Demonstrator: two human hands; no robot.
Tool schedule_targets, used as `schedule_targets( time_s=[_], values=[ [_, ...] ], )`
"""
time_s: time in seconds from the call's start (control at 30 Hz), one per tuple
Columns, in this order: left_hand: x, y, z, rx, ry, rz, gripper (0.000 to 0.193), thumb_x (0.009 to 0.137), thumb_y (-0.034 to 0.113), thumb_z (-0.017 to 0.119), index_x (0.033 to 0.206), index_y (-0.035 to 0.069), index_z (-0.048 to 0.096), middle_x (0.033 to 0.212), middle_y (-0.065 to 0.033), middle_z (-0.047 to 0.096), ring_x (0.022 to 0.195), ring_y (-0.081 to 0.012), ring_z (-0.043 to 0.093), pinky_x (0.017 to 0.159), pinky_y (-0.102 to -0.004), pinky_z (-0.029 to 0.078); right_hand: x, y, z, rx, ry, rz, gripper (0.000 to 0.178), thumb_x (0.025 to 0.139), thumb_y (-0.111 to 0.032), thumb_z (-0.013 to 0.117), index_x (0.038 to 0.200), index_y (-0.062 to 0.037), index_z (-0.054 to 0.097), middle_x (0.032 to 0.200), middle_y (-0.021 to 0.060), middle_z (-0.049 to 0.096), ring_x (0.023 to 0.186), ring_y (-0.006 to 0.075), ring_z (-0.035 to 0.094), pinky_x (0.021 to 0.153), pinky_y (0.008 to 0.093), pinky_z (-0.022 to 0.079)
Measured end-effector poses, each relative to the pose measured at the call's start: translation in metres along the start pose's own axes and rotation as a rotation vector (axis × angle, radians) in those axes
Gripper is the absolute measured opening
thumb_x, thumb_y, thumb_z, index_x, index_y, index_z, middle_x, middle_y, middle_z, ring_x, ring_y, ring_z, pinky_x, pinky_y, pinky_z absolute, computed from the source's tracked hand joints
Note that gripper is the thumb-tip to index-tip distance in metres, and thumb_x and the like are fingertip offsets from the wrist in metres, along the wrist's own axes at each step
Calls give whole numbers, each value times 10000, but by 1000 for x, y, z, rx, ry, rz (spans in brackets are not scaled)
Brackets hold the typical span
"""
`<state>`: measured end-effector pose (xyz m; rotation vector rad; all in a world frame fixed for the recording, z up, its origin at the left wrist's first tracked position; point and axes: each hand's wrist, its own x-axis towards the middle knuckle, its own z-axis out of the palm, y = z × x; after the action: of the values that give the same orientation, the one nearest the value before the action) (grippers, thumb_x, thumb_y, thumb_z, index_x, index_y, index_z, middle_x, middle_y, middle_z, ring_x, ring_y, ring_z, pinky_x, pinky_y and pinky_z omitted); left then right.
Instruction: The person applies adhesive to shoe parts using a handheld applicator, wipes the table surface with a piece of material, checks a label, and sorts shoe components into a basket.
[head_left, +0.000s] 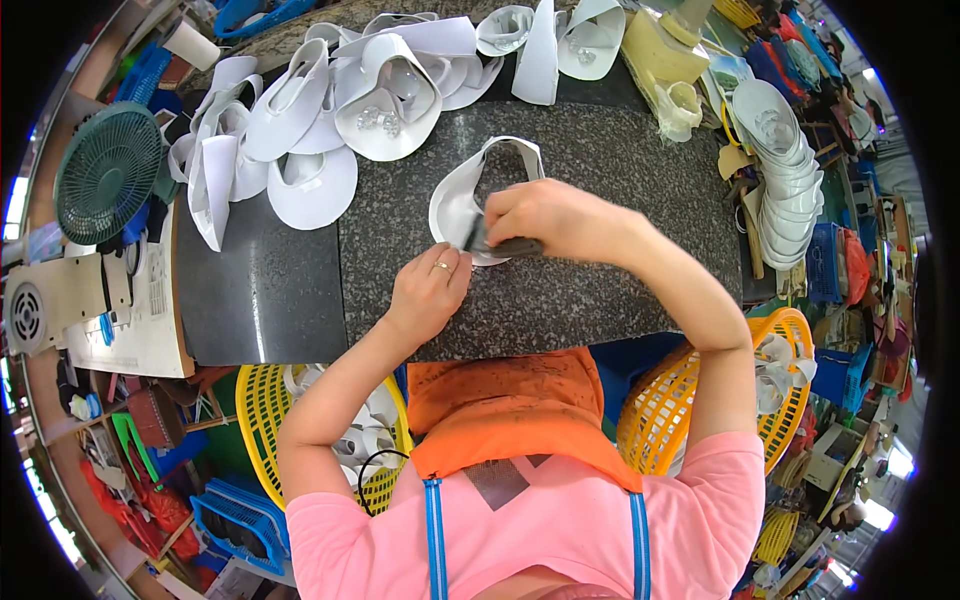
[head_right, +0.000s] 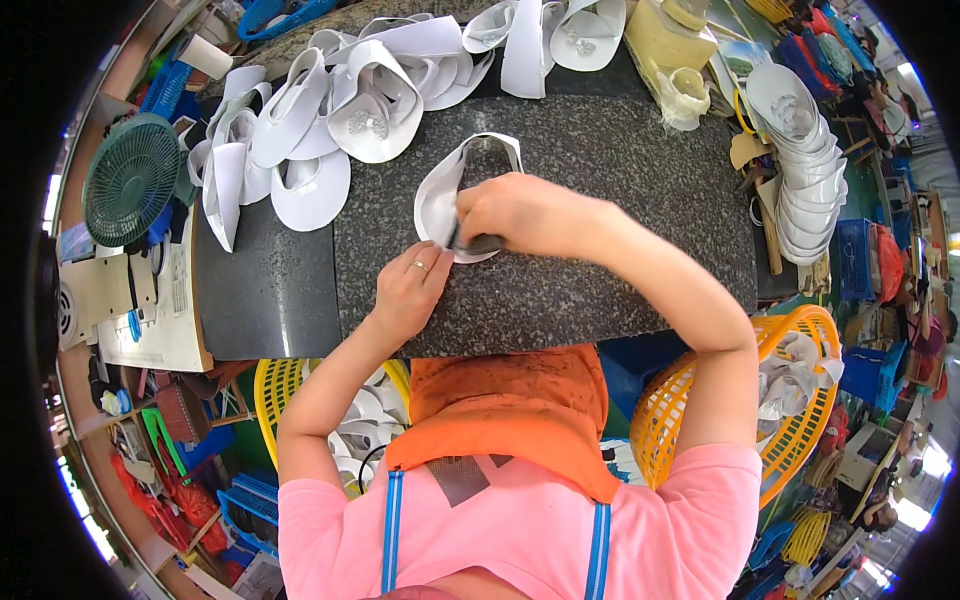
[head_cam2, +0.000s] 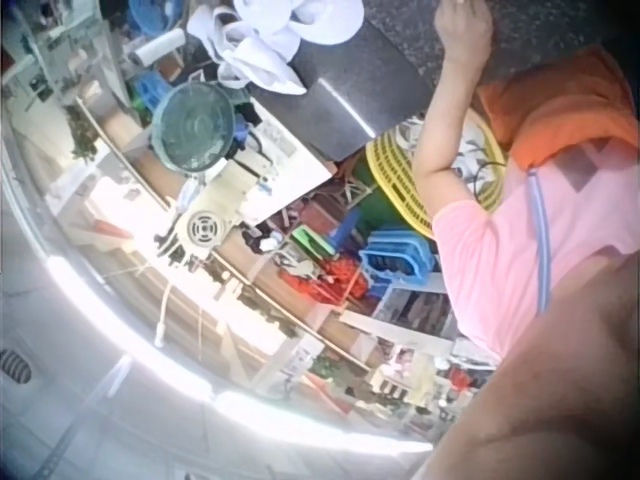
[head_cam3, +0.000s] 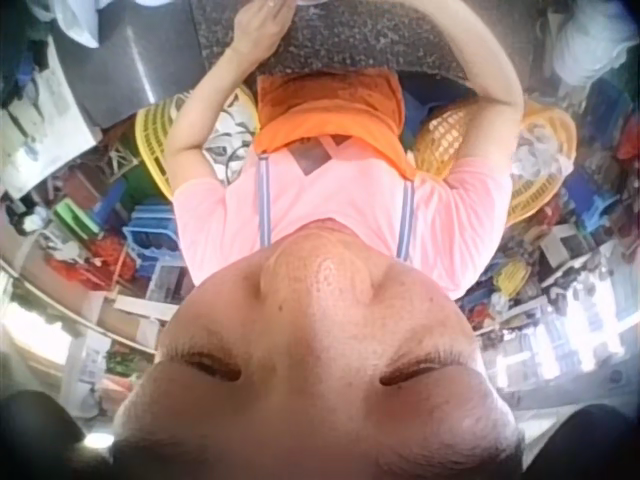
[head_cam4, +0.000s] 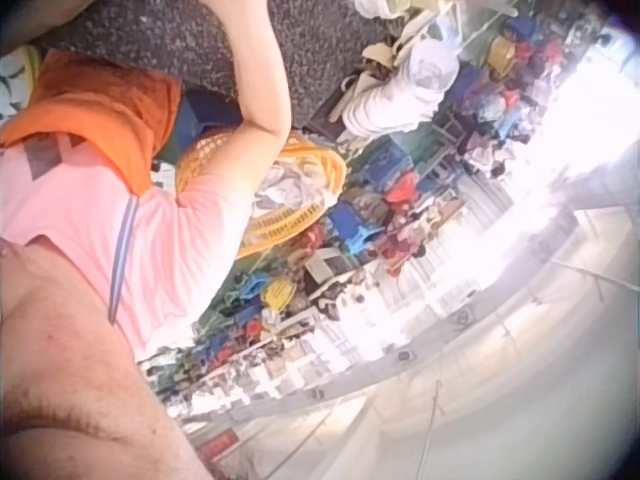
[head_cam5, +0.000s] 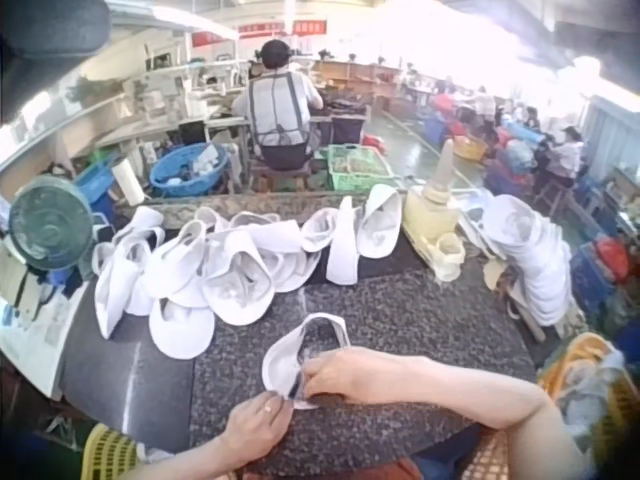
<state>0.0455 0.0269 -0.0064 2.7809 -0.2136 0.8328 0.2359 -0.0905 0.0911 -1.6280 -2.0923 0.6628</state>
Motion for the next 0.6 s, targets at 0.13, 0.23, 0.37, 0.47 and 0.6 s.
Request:
schedule_targets(
  time_s=[0.13, 0.23, 0.37, 0.47, 0.6],
  values=[
    [7, 1, -3, 18, -23, 9, 257, 670, 61, 566, 912, -21, 584, 874, -117, 566, 837, -274, 602, 664, -335, 514, -17, 17, -20, -41, 11, 168, 212, 587, 52, 611, 791, 11, 650, 791, 118, 606, 812, 314, 595, 715, 385, 478],
    [15, 2, -4, 47, -3, 18, 241, 669, 56, 571, 900, -12, 586, 851, -106, 550, 827, -260, 597, 659, -330, 512, -9, 4, -17, -257, 32, 289, 188, 604, 45, 611, 784, 8, 647, 784, 117, 604, 802, 314, 594, 693, 389, 478],
    [11, -1, -8, -66, 18, -180, 203, 713, 14, 588, 916, 17, 591, 840, -99, 533, 797, -252, 583, 683, -327, 500, -10, -24, -17, -323, 348, 268, 171, 665, 11, 630, 834, -11, 644, 799, 124, 598, 779, 308, 595, 664, 373, 488],
    [24, 2, -36, -208, 227, -435, 149, 787, -10, 579, 932, 18, 590, 827, -68, 524, 732, -190, 559, 659, -282, 472, -37, -49, -32, 301, 898, 400, 220, 771, -11, 609, 985, -37, 648, 870, 79, 633, 760, 180, 618, 661, 286, 503],
    [7, -15, -50, -687, 272, -947, 115, 845, 2, 556, 954, -15, 587, 790, 13, 498, 660, -50, 455, 599, -193, 384, -55, -33, -5, 535, 1061, 580, 198, 790, 8, 604, 978, -25, 658, 875, 50, 643, 749, 106, 596, 643, 247, 501]
  ],
)
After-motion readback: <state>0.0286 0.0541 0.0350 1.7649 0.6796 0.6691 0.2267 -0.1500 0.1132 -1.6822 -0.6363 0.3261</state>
